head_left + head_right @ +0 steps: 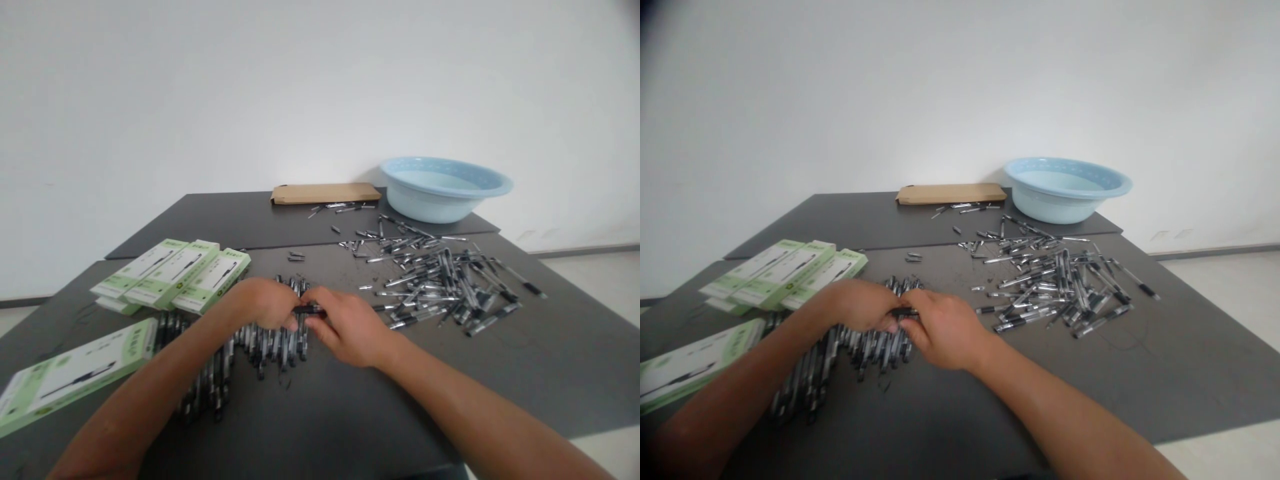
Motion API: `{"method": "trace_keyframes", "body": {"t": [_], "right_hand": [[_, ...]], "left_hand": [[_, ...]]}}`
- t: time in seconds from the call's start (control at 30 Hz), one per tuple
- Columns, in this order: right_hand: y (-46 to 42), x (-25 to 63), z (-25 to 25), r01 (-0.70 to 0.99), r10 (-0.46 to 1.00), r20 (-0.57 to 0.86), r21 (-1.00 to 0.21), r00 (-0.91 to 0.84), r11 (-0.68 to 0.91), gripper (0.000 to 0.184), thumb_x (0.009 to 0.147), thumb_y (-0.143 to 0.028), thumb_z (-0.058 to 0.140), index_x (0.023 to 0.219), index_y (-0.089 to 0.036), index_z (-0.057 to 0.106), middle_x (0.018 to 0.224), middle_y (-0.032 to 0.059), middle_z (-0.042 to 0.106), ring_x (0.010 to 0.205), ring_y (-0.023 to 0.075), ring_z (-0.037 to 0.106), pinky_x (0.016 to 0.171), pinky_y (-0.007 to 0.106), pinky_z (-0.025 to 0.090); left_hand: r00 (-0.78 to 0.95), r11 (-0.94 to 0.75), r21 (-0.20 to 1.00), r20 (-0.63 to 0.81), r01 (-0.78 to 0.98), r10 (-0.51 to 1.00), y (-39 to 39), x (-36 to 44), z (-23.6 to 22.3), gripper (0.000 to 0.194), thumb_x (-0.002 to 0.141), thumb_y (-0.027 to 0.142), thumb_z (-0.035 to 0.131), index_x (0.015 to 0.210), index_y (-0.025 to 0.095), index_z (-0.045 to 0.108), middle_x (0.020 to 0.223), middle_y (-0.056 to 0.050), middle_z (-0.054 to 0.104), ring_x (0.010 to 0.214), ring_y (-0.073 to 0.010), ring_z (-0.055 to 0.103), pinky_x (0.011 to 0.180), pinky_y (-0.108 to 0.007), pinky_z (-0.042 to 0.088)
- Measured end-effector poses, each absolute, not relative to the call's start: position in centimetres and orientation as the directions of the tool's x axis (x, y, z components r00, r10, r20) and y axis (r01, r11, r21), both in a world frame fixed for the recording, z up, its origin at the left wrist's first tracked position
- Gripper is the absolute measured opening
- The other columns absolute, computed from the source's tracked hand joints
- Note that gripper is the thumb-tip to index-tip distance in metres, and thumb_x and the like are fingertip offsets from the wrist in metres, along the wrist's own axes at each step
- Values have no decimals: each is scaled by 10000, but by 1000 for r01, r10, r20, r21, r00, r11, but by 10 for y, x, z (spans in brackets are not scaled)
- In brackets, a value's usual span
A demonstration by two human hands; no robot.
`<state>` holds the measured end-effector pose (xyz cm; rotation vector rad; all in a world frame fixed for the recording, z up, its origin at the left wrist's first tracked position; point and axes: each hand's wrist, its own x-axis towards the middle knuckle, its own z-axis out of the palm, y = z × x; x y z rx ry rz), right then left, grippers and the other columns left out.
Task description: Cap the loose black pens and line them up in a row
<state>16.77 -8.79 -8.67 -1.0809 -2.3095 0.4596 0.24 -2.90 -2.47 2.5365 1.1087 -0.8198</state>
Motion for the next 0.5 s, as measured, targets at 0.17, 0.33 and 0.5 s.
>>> {"method": "trace_keyframes", "body": {"t": [0.17,0.33,0.5], "right_hand": [[-81,174,-90,370,817,343,-763,-464,531,147,869,-148,478,1006,-186,517,811,-1,622,696,124,557,636,221,395],[-77,175,-94,349,841,324,-800,-433,488,157,852,-192,552,1007,-179,578,842,7,638,749,130,568,677,227,415],[-78,172,-95,354,844,364,-788,-394,505,156,853,-228,575,1001,-179,588,855,12,648,768,133,582,697,226,419]], "left_hand": [[505,-672,-29,-637,740,583,-24,-1,-21,359,828,340,570,1149,202,655,992,-104,727,849,-251,665,733,-300,480],[507,-674,-23,-641,738,576,-22,0,-19,405,844,358,552,1220,216,607,1035,-103,717,870,-249,662,735,-296,474],[528,-685,-13,-626,728,573,-21,-1,-22,418,850,373,543,1230,208,596,1029,-106,717,869,-244,659,736,-289,472]]}}
